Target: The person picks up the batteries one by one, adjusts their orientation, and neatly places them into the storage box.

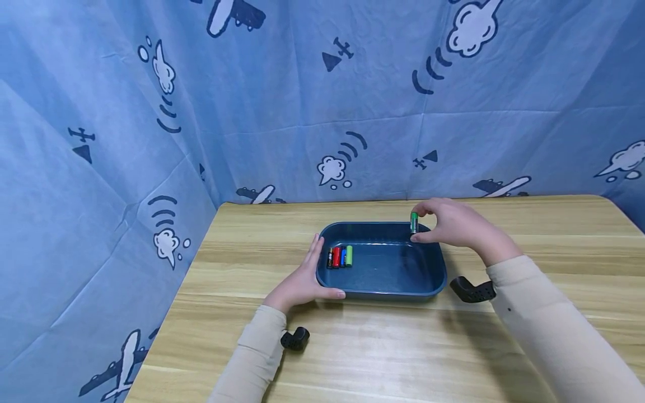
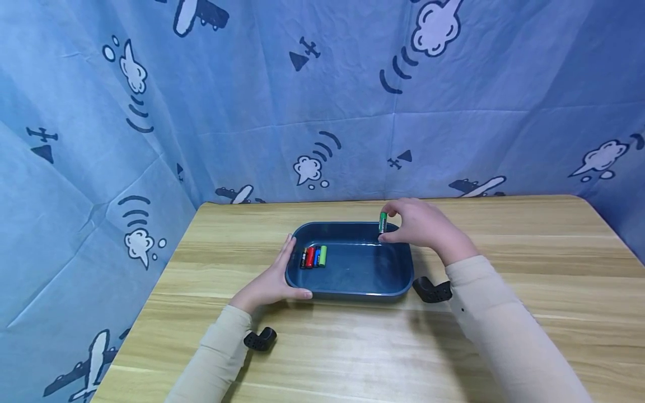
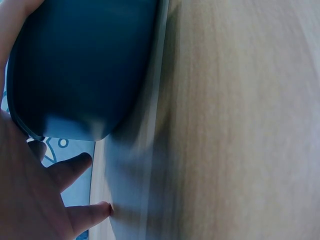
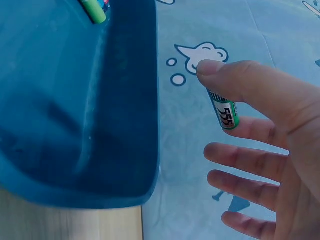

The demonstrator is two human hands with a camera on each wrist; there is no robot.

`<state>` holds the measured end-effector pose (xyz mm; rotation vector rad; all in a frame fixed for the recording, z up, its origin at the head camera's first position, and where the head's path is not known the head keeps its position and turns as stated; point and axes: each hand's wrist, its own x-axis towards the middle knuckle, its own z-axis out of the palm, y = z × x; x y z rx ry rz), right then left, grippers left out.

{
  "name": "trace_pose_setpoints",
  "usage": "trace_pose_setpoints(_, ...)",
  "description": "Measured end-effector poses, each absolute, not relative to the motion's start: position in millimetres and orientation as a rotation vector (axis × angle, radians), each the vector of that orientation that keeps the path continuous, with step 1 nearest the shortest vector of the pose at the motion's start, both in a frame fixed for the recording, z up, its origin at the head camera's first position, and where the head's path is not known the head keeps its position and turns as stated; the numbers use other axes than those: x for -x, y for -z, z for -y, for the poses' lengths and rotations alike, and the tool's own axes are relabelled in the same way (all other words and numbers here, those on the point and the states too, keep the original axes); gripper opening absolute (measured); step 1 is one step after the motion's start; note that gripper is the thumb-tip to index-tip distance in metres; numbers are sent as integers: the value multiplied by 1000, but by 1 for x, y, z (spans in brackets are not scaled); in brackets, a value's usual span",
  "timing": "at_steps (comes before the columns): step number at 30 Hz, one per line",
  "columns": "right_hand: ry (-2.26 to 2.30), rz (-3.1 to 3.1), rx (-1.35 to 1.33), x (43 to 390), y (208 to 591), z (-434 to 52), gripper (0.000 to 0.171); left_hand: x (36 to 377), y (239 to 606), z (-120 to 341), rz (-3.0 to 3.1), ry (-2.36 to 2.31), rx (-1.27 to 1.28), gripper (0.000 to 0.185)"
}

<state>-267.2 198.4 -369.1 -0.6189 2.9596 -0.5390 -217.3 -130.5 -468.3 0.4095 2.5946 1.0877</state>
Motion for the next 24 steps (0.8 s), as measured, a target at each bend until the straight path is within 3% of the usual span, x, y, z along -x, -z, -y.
trace_pose_setpoints(24,739,-2895,623,274,381,-162,51,217,470,131,-2592,-1101,-423,123)
